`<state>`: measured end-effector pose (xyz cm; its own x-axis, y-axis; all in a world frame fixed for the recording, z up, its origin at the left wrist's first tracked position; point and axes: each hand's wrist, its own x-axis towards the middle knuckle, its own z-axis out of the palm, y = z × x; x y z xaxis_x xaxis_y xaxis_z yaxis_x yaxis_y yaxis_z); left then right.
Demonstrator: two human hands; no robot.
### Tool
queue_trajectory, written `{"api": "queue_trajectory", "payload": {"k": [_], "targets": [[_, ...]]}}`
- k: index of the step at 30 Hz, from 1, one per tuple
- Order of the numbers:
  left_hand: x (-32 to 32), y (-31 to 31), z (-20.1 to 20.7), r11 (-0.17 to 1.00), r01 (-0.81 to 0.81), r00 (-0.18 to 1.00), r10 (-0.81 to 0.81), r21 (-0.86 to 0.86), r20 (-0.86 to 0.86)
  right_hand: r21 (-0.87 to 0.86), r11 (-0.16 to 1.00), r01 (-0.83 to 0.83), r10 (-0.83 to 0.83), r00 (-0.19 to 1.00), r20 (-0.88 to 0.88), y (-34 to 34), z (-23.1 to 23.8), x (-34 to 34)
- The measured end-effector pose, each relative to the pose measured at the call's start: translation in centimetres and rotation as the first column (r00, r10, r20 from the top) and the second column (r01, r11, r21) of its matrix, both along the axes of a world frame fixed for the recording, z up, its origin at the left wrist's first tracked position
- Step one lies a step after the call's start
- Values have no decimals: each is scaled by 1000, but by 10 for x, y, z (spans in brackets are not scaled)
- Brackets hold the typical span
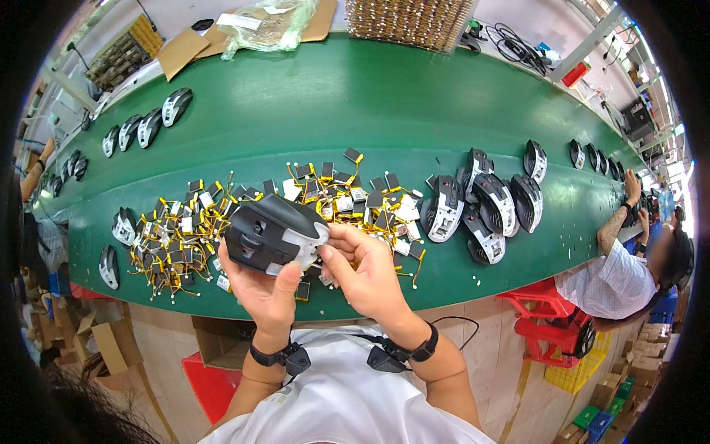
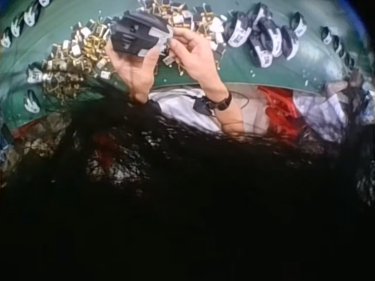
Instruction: The person assembles computer mice by inserting small battery packs into the open cavities of mouse shells. They pick up a mouse shell, insert a battery, and place the completed unit on the table. The process is repeated for multiple units in a continuous assembly line workflow.
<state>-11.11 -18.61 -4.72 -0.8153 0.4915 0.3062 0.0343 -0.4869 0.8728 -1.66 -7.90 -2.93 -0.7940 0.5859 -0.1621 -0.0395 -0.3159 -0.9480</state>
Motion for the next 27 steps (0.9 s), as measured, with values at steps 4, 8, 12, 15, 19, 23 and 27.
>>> {"api": "queue_trajectory", "payload": {"k": [4,8,12,15,19,23,27], "targets": [[2,0,-3,1000,-7,1000,8,-14,21,-52,999,-2,2,1000,-9,3,-2,-3],[-5,4,5,999,35,996,-37,18,82,-63,997,-50,51,999,9,9,2,1],[-33,9,-1,995,14,981,-33,99,193,-32,991,-129,131,984,117,15,26,23],[-36,9,-7,991,65,960,-95,118,265,115,984,139,-132,989,-67,12,14,27],[-21,15,4,988,96,930,-131,119,343,308,907,288,-213,944,-253,12,2,2],[-23,15,3,984,106,909,-155,145,388,95,970,223,-169,904,-393,-7,10,-15],[-24,15,2,983,106,913,-155,148,377,-17,963,271,-254,875,-411,-5,6,-11]]}}
